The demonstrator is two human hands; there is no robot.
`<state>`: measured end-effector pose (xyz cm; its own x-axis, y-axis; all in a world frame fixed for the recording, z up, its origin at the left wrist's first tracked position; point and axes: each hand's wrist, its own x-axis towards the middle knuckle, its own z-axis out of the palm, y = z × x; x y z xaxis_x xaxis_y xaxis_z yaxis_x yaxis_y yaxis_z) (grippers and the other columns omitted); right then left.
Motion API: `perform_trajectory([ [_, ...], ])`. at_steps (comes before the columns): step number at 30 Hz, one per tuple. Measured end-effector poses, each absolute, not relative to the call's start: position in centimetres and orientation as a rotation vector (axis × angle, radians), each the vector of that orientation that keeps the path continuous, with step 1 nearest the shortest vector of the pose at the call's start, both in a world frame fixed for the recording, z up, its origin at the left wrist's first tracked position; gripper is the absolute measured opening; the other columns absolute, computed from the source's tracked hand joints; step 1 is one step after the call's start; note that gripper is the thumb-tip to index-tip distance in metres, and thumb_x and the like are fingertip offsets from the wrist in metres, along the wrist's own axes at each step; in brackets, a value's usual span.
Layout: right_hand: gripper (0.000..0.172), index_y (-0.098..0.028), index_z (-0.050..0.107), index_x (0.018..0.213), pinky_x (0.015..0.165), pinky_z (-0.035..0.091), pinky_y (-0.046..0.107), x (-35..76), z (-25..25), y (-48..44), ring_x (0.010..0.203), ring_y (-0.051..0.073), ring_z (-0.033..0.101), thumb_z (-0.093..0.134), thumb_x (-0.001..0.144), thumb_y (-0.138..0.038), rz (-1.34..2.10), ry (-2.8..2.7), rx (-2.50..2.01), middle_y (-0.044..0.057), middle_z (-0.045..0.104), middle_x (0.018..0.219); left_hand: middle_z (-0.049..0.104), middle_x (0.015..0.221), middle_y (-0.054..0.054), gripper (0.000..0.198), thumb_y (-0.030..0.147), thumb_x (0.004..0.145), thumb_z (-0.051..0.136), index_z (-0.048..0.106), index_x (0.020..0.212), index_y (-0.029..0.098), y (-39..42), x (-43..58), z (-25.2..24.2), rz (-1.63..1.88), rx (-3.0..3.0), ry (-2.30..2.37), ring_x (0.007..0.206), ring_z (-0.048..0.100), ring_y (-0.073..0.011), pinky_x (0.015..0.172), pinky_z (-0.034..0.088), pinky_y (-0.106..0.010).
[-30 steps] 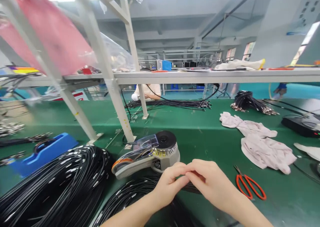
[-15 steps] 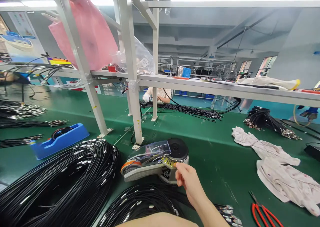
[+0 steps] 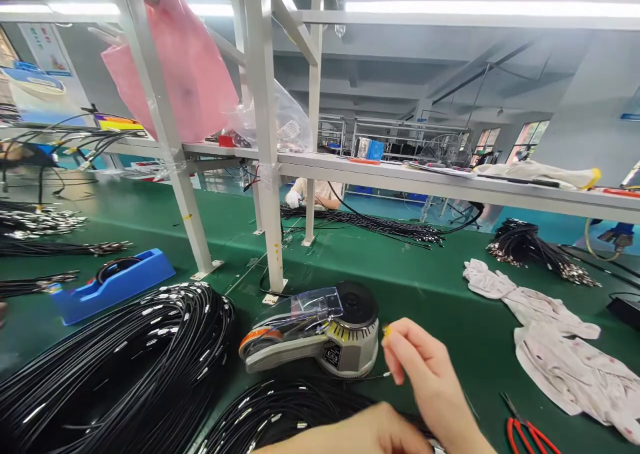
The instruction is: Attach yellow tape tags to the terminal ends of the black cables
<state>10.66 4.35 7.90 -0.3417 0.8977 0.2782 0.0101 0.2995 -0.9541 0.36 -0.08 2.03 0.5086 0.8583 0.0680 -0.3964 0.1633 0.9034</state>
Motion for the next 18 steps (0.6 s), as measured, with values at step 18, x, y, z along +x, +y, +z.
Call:
perform_trajectory([
  [18, 0.032, -0.019, 0.043, 0.059, 0.054, 0.034, 0.025, 16.1, 2.3, 4.2, 0.056, 0.014, 0.042, 0.041, 0.088, -0.034, 0.86, -1.979, -0.939, -0.002, 0.045, 0.059, 0.053, 0.046, 0.002, 0.018, 0.029, 0.067, 0.055, 0.056, 0.072, 0.012, 2.6, 1.3, 1.6, 1.057, 1.109, 0.981, 0.033, 0.042, -0.006, 0.03, 0.032, -0.016],
])
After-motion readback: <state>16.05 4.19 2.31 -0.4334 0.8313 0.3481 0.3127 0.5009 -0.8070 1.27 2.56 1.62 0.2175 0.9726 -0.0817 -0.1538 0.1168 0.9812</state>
